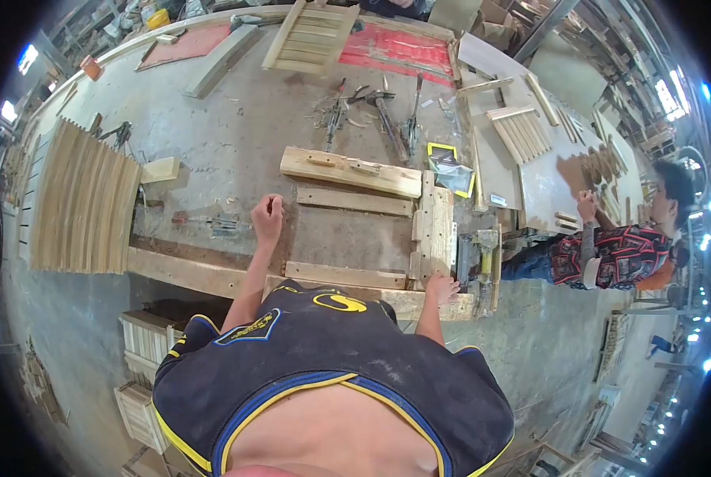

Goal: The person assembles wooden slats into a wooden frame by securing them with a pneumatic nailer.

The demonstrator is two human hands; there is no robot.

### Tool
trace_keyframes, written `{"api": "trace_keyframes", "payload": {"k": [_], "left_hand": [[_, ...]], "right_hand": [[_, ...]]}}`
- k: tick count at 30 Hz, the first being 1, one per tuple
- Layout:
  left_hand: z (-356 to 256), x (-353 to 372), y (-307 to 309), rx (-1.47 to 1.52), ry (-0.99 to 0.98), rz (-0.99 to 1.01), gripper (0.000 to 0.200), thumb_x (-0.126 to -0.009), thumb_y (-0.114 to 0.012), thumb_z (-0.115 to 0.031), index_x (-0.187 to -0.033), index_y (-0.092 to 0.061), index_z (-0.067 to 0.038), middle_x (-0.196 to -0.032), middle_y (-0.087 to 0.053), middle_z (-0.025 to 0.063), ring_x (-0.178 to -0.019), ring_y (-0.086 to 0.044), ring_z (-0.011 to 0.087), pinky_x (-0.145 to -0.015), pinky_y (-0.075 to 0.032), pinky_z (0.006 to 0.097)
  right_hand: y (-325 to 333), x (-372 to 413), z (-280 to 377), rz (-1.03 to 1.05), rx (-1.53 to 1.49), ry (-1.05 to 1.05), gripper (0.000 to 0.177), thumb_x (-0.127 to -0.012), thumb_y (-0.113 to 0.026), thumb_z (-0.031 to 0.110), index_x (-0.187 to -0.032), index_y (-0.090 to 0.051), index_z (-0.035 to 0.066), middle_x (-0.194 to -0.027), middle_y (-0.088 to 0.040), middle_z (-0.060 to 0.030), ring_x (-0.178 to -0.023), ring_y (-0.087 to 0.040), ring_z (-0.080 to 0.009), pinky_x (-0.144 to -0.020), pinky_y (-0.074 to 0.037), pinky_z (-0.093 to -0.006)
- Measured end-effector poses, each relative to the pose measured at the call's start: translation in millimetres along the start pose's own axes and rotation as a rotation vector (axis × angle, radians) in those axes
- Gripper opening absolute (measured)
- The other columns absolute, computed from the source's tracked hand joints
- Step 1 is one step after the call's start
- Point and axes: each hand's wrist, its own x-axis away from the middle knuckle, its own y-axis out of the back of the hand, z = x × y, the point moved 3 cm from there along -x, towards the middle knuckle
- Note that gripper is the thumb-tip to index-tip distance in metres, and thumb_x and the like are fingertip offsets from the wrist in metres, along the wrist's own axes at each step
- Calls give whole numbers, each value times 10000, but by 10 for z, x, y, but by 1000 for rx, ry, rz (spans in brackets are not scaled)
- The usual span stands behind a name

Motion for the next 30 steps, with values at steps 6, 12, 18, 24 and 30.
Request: {"api": "trace_keyframes", "payload": {"k": [6,12,18,24,30], "left_hand": [[160,-594,-89,-38,-16,48,195,-837,-570,-203,-916,-629,-35,-660,-600,111,-576,-573,229,-577,-467,338],[580,-1413,-402,-244,-72,51,410,-786,-626,-271,-1120,-539,-51,-986,-597,198,-936,-566,364,-786,-465,443],[1093,-2225,-911,-859,-200,7,645,-709,-710,-365,-1229,-454,-82,-1133,-523,168,-1114,-457,380,-832,-434,492],[1801,-2549,-1079,-832,-260,474,659,-755,-670,-321,-1316,-410,-95,-1102,-565,129,-1020,-573,332,-781,-479,445],[1278,-2509,4,-514,-277,501,681,-756,-665,-244,-1352,-373,-91,-762,-611,106,-792,-624,307,-709,-489,418]], "right_hand": [[-127,-87,-130,124,-6,121,640,-812,-522,449,-1260,-470,-6,-1309,-467,-189,-1236,-415,-335,-1011,-312,-502],[57,680,-5,85,-150,217,466,-791,-598,342,-1104,-612,-2,-1103,-617,-219,-1042,-576,-370,-895,-449,-427],[59,1326,483,233,-289,501,387,-805,-632,266,-1081,-617,-5,-1010,-650,-206,-948,-624,-334,-822,-479,-405],[128,1423,1935,557,-450,495,307,-869,-592,246,-1033,-643,-9,-940,-685,-90,-850,-634,-154,-736,-483,-284],[78,2303,4211,1236,-966,427,516,-854,-615,410,-1160,-540,2,-1053,-648,-147,-943,-629,-240,-810,-499,-378]]}}
